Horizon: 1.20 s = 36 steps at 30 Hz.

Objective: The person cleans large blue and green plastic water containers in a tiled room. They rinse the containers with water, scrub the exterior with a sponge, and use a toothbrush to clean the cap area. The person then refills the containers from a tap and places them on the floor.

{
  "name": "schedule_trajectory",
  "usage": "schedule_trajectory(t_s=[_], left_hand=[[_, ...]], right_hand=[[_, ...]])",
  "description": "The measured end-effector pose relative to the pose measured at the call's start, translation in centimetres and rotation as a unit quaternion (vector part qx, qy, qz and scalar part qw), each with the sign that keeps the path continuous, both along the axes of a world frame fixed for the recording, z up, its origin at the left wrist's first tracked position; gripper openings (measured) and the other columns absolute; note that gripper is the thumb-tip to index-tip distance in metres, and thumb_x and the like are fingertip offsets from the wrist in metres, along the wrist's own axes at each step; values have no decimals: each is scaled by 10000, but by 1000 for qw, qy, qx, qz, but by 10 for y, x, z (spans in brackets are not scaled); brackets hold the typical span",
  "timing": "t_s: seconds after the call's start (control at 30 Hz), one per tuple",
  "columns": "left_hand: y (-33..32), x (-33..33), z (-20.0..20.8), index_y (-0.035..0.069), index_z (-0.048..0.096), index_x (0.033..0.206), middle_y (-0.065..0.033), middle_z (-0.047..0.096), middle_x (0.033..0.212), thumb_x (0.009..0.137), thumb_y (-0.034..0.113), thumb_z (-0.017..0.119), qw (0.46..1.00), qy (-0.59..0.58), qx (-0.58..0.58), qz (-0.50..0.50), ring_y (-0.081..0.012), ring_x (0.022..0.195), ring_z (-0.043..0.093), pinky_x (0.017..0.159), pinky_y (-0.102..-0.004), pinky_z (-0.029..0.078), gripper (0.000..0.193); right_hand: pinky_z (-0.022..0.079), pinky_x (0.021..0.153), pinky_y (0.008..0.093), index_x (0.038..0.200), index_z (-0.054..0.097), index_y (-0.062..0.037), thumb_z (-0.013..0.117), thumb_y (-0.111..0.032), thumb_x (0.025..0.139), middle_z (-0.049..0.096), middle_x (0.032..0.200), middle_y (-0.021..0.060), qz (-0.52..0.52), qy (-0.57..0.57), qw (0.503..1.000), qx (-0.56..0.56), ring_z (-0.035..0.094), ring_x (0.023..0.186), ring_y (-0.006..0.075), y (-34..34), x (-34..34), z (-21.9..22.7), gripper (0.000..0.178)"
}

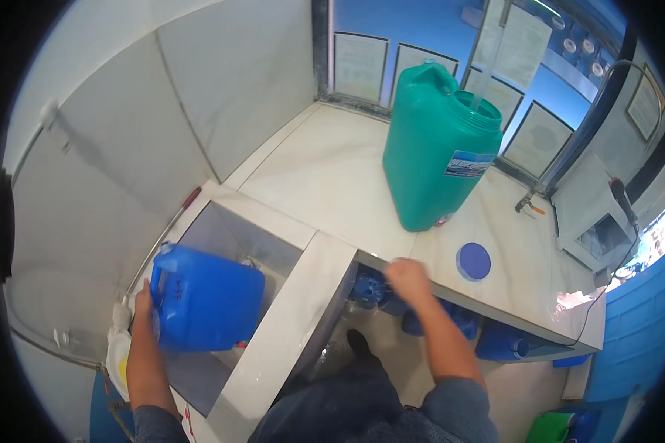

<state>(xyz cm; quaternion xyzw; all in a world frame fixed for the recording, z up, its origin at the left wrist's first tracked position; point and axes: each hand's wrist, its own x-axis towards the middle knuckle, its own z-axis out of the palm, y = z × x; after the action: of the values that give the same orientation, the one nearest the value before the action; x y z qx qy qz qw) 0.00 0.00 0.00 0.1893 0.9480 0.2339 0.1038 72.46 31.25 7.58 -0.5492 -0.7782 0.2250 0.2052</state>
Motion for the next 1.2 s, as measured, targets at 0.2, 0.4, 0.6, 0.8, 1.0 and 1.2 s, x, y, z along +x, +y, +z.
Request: schedule_trajectory(t_s=[0.2, 0.4, 0.6, 0.8, 1.0, 1.2], left_hand=[[6, 43, 31, 8, 757, 953, -131, 705, 831, 976, 733, 353, 988, -99, 111, 49, -238, 768, 652, 726, -373, 494, 830], [39, 61, 45, 14, 730, 888, -97, 665, 761, 977, 746, 321, 993, -60, 82, 53, -206, 713, 627, 689, -359, 486, 843], [53, 100, 52, 2, 723, 944, -109, 678, 793, 967, 768, 280, 996, -26, 39, 82, -219, 727, 634, 687, -370, 487, 885], [52, 109, 62, -36, 705, 1129, -170, 711, 941, 969, 763, 282, 995, -38, 3, 96, -287, 853, 665, 795, -408, 505, 919], [50, 91, 51, -53, 696, 1146, -199, 709, 1013, 975, 753, 272, 996, 1, -12, 91, -321, 914, 669, 856, -440, 500, 927], [19, 45, 41, -51, 718, 1106, -213, 707, 1025, 938, 795, 312, 991, -78, -18, 103, -332, 941, 667, 880, -436, 491, 953]], right_hand=[[484, 672, 524, 748, 615, 18, 608, -123, 773, 603, 699, 258, -253, 7, 961, 111, 587, 676, 450, 154, 167, 32, 143], [500, 749, 486, 926, 649, 53, 585, -82, 844, 658, 883, 279, -79, 108, 924, 358, 640, 831, 392, 324, 180, 4, 171], [506, 746, 484, 938, 651, 48, 588, -98, 850, 664, 883, 271, -128, 32, 970, 204, 648, 827, 387, 413, 146, 22, 182], [512, 742, 483, 950, 653, 43, 590, -115, 855, 670, 883, 264, -143, 5, 979, 146, 657, 824, 382, 432, 139, 21, 194], [518, 738, 481, 962, 655, 37, 593, -131, 861, 676, 883, 257, -151, -12, 979, 137, 665, 821, 377, 420, 140, 22, 205], [524, 734, 480, 974, 657, 32, 596, -147, 867, 682, 883, 249, -157, -22, 979, 130, 674, 818, 372, 395, 145, 12, 217]])
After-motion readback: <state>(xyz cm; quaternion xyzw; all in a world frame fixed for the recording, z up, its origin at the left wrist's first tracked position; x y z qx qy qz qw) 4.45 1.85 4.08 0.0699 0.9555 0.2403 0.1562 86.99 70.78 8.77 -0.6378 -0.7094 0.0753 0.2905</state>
